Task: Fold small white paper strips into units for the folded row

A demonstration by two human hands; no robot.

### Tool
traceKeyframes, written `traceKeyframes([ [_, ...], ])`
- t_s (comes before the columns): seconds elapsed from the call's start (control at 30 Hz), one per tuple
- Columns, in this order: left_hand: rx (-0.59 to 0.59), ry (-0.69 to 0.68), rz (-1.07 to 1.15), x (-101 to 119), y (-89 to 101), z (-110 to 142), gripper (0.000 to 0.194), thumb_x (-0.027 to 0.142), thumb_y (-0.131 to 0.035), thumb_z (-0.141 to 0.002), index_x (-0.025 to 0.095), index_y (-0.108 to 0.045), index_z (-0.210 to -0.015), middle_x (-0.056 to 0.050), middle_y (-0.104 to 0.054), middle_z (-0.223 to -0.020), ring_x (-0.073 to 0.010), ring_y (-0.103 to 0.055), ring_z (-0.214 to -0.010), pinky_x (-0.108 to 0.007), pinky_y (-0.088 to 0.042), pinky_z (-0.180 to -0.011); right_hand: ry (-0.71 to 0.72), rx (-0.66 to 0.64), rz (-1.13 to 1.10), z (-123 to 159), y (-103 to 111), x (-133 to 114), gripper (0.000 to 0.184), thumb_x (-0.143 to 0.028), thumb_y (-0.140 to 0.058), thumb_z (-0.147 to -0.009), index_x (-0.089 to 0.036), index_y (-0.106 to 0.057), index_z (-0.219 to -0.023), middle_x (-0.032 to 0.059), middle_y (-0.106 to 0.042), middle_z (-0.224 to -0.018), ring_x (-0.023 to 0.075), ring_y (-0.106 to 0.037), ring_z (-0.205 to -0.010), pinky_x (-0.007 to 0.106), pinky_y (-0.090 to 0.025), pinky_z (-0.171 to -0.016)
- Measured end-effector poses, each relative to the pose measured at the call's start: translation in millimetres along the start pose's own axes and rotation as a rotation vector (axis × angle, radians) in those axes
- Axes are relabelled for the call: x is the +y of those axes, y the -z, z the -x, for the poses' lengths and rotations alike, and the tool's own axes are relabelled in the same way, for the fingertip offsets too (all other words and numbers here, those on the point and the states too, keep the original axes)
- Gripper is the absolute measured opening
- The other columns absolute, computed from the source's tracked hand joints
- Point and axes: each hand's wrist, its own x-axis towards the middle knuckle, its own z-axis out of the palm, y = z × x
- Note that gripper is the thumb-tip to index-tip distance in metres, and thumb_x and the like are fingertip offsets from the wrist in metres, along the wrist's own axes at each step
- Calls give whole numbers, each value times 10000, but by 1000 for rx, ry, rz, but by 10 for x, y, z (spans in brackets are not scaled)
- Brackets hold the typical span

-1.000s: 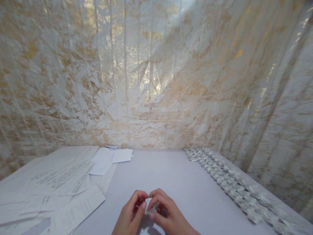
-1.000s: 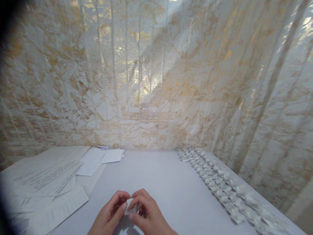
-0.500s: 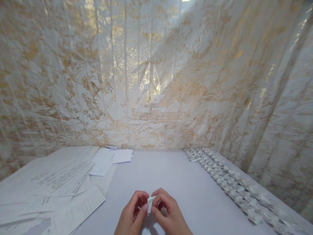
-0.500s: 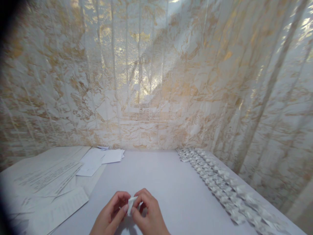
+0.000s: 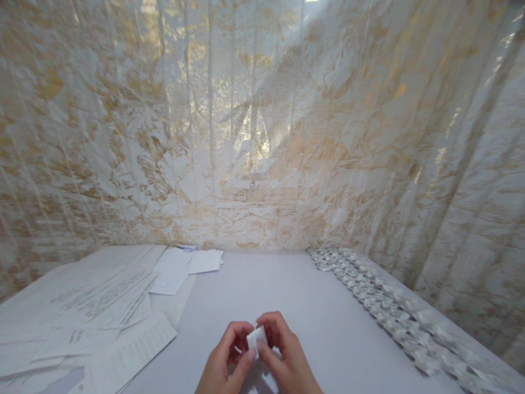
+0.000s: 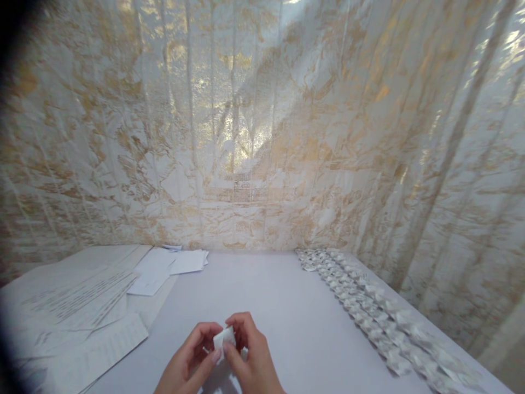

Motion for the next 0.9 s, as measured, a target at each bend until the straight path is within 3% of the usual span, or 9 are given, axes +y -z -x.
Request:
traceKeyframes([
  [0.1, 32, -11, -26, 84, 17, 0, 419, 614, -642, -872, 226, -651, -1031, -15, -653, -895, -203, -596, -782, -296, -453, -760, 19, 10, -19, -12, 13, -18, 227, -411, -621, -933, -230, -573, -1063, 18, -592, -880, 183, -561, -739, 284, -422, -666],
  [0.23, 79, -66, -43, 148, 34, -6, 348, 574, -668, -862, 231, -662, -918, -8, -634, -883, -203, -598, -787, -281, -457, -722, 194, 9, 77, -35, 60, -110, 43, -243, -609, -913, -232, -638, -883, 47, -603, -960, 207, -587, -874, 281, -443, -723],
  [0.4, 107, 106, 116, 97, 12, -8, 538, 710, -621, -836, 217, -647, -1050, 5, -634, -819, -179, -581, -705, -287, -468, -680, 319, 68, 162, -34, 114, -196, 239, -41, -543, -834, -256, -642, -866, 30, -591, -1025, 199, -585, -985, 299, -442, -890],
  [0.53, 43, 197, 227, 47, -7, -37, 670, 767, -691, -740, 190, -650, -1077, 7, -640, -767, -159, -571, -655, -260, -421, -581, 383, 30, 214, -18, 98, -98, 335, 25, -511, -771, -261, -653, -875, 32, -584, -1061, 194, -585, -991, 292, -452, -875],
  [0.7, -22, 175, 253, -9, -11, -59, 602, 708, -740, -746, 201, -649, -1055, -10, -684, -819, -147, -584, -684, -244, -409, -604, 477, 52, 293, -4, 70, 20, 334, 8, -488, -768, -253, -657, -889, 39, -600, -1038, 201, -582, -956, 299, -447, -809],
  [0.9, 100, 32, 109, -120, 0, -27, 592, 674, -724, -779, 243, -558, -1150, 8, -610, -866, -196, -612, -817, -275, -459, -722, 469, -16, 395, -25, 114, -113, 314, 5, -473, -776, -248, -637, -863, 2, -628, -918, 170, -608, -871, 287, -433, -808],
])
